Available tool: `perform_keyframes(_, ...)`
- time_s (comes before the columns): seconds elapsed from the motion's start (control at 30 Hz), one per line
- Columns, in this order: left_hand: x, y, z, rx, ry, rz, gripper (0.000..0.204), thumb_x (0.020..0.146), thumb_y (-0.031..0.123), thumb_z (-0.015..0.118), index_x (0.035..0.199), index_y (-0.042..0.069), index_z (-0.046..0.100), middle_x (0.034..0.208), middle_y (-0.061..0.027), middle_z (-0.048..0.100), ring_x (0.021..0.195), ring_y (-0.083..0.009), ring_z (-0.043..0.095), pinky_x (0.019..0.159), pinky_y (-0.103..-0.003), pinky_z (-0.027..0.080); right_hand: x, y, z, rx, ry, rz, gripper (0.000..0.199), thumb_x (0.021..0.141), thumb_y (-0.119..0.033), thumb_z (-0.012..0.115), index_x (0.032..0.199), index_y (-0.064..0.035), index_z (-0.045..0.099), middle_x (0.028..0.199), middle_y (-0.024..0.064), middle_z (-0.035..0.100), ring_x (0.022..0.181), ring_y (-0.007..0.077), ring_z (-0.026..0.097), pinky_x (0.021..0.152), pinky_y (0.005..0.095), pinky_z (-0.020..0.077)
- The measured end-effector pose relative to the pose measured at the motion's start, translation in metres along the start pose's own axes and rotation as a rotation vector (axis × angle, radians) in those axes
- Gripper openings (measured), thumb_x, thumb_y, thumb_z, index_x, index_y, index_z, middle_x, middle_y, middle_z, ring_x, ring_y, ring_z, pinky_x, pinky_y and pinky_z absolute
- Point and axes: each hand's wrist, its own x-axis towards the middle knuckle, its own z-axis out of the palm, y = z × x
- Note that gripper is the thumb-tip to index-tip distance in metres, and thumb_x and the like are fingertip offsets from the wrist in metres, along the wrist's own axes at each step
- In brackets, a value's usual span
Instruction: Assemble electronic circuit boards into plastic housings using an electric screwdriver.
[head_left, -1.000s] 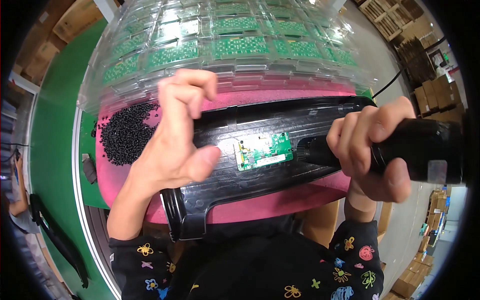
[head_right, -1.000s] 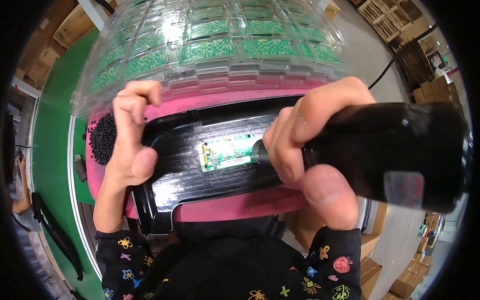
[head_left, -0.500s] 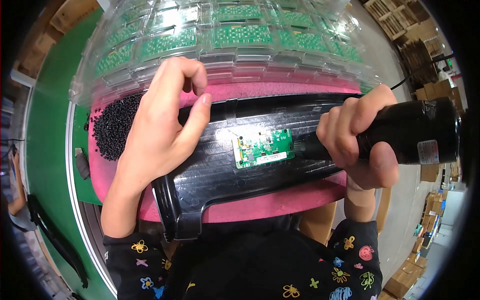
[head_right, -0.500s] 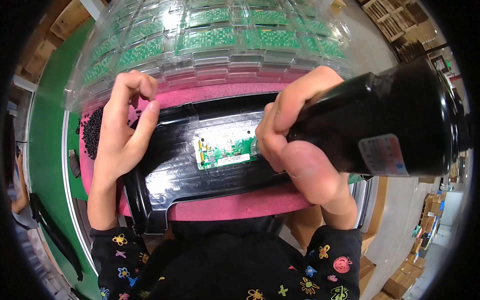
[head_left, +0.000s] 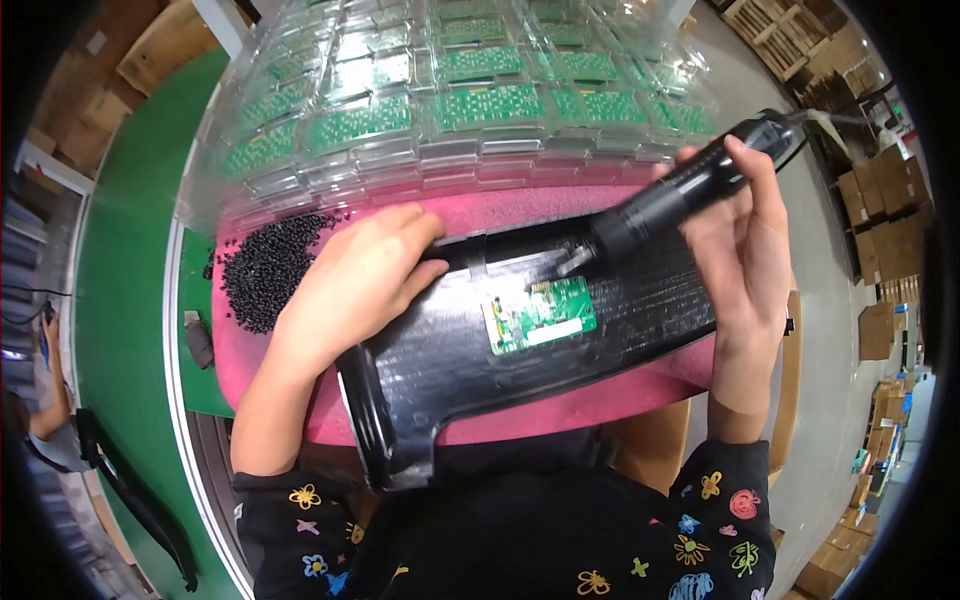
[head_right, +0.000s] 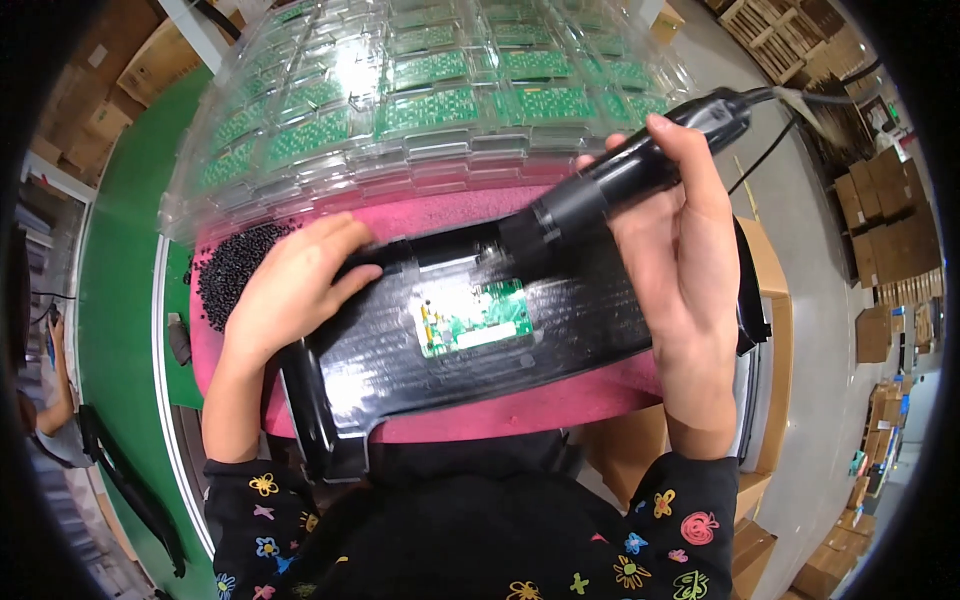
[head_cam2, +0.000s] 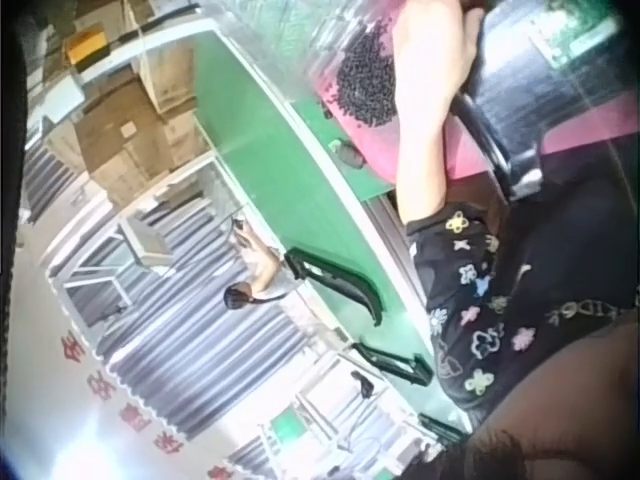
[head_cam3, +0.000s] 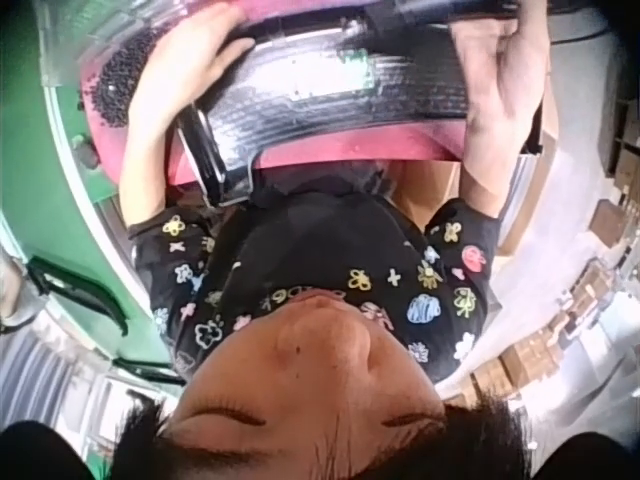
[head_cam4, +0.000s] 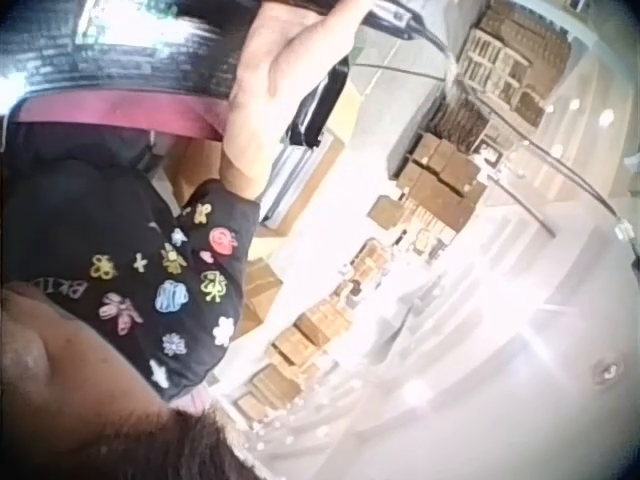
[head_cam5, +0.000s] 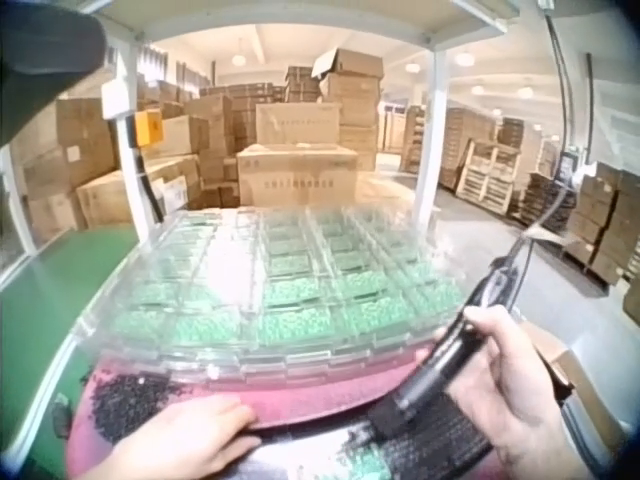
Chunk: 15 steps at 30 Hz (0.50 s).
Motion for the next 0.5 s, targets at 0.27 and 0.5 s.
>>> perform_keyframes(0.27,0.001,0.012,-0.007,0.052,-0.094,0.004,0.022,0.085,0.021,0.064,0.083,0.001,0.057,0.079,-0.0171,0.059,0.077,-0.0382,0.060,0.065,-0.047,0.048,-0.065,-0.033,-0.028,-0.276,0.075,-0.373,0.053,0.086,-0.012,0.058,0.135,0.0024,0.041,0.126,0.0094,0.045,0.109,0.0170,0.048,0.090,0.0345,0.0420)
perform_keyframes(0.5,-0.082,0.050,-0.070,0.134,0.361,-0.087,0.021,0.082,-0.007,0.056,0.102,-0.007,0.064,0.096,-0.0179,0.065,0.091,-0.0320,0.063,0.083,-0.033,0.049,-0.068,-0.112,-0.166,-0.393,0.508,-1.195,0.033,0.086,0.004,0.061,0.115,-0.0031,0.047,0.107,0.0041,0.047,0.087,0.0099,0.048,0.070,0.0237,0.0394)
